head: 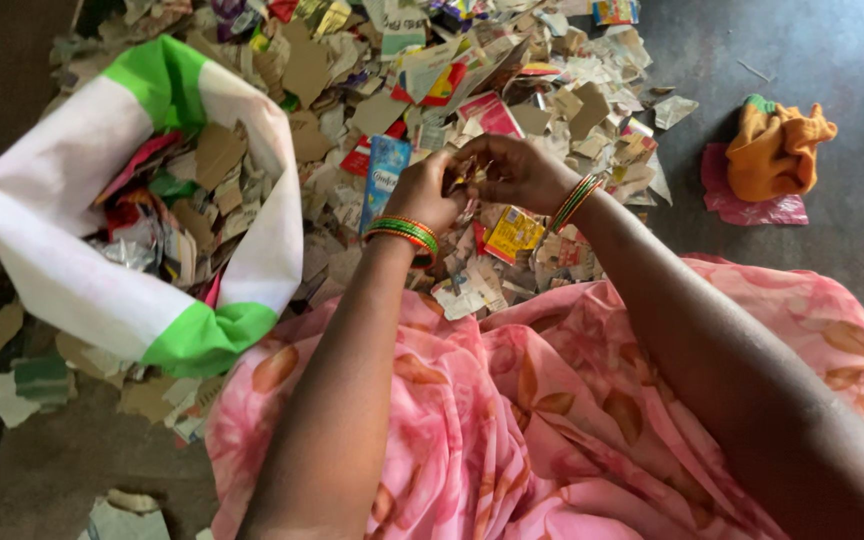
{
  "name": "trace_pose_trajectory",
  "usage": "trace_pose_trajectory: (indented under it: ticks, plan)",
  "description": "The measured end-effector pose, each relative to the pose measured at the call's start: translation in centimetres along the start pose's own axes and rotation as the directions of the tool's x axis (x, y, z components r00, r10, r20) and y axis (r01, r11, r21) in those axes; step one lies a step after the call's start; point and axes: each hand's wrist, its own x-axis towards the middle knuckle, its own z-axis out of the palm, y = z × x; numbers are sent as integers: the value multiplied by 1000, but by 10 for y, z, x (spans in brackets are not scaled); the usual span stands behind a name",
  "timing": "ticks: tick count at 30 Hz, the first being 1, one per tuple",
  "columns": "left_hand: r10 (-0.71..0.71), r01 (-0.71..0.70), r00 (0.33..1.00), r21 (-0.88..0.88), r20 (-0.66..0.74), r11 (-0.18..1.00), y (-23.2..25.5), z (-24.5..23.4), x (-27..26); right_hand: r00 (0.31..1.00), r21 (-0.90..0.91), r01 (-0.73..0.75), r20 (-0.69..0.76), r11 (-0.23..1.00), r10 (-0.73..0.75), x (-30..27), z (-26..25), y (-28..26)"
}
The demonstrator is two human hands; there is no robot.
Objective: The person sits on the floor and sorts through a large pile of torn paper scraps and packaging. They pick up individual pieces, separate them, and place selected items into a white and green bag positioned to their left.
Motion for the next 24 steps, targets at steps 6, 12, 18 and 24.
trace_pose_trajectory:
  ticks: [6,12,18,24]
  plan:
    - [-17,17,1000,-77,0,997,-2,10,-4,986,2,-41,-159,999,41,-6,-15,13]
    - [49,-25,956,85,-290,996,-12,-41,-6,891,143,-26,-445,989,88,-13,1,-3]
    - [36,14,772,74,-635,997,-15,-130,-35,823,286,-7,-543,958,168,-2,26,-12]
    - [-201,297,721,33,-663,954,-46,-194,-61,899,284,-1,-419,959,125,76,102,-19]
